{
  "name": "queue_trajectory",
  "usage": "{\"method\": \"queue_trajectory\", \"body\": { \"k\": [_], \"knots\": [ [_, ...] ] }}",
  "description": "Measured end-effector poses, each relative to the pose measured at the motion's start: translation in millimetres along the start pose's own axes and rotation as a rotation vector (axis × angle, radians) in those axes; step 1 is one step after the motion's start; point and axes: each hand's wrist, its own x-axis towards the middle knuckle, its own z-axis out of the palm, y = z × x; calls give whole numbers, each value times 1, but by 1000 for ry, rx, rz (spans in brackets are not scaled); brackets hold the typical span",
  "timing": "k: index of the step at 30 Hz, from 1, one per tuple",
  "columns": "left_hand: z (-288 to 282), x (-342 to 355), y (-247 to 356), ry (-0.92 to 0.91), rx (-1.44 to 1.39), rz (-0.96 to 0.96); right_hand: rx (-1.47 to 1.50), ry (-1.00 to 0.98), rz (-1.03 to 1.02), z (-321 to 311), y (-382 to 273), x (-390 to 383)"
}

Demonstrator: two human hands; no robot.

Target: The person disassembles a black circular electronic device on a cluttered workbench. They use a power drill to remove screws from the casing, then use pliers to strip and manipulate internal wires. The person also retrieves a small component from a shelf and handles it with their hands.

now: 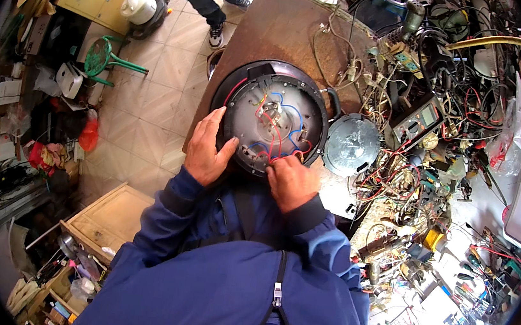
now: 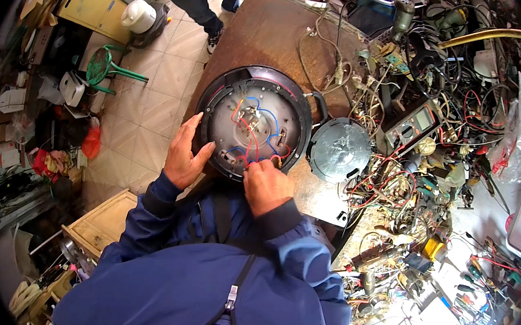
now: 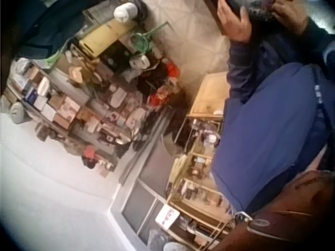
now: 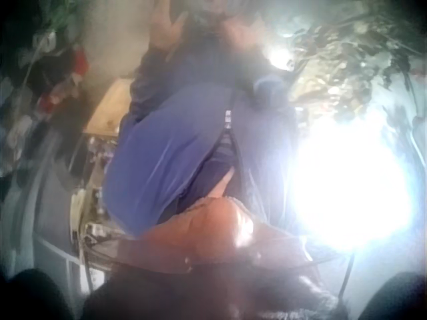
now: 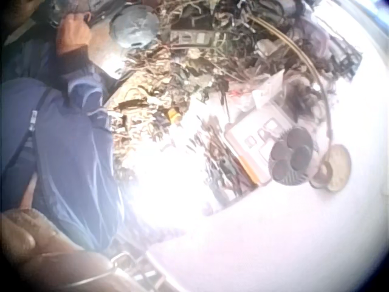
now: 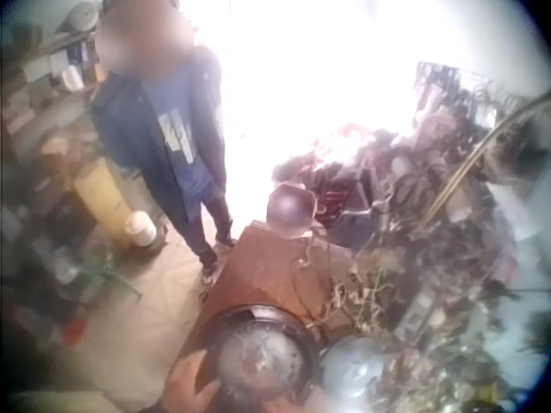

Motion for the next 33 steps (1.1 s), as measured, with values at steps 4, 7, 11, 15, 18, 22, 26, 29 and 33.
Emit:
{"method": "queue_trajectory", "body": {
  "k": [4, 7, 11, 15, 18, 22, 26, 29, 33],
  "knots": [
    [-1, -1, 2, -1, 9, 1, -15, 8, 38, 3, -7, 2],
    [1, -1, 5, 21, 17, 5, 93, 132, 8, 15, -2, -1],
    [2, -1, 9, 28, 55, -6, 62, 228, 31, 28, -7, -5],
    [5, -3, 7, 57, 44, 21, 77, 303, 10, 34, -8, -8],
    [8, -3, 9, 68, 67, 16, 74, 288, 6, 36, -7, -10],
    [11, -4, 4, 70, 52, -1, 83, 215, 23, 44, -1, -8],
    [13, -4, 3, 14, 27, -67, 153, 259, 15, 37, 5, -14],
    [16, -6, -14, 7, 67, -42, 272, 385, 85, 16, 22, -31],
    [21, -7, -26, -3, -73, -89, 290, 533, 308, 12, 103, -88]
  ]
}}
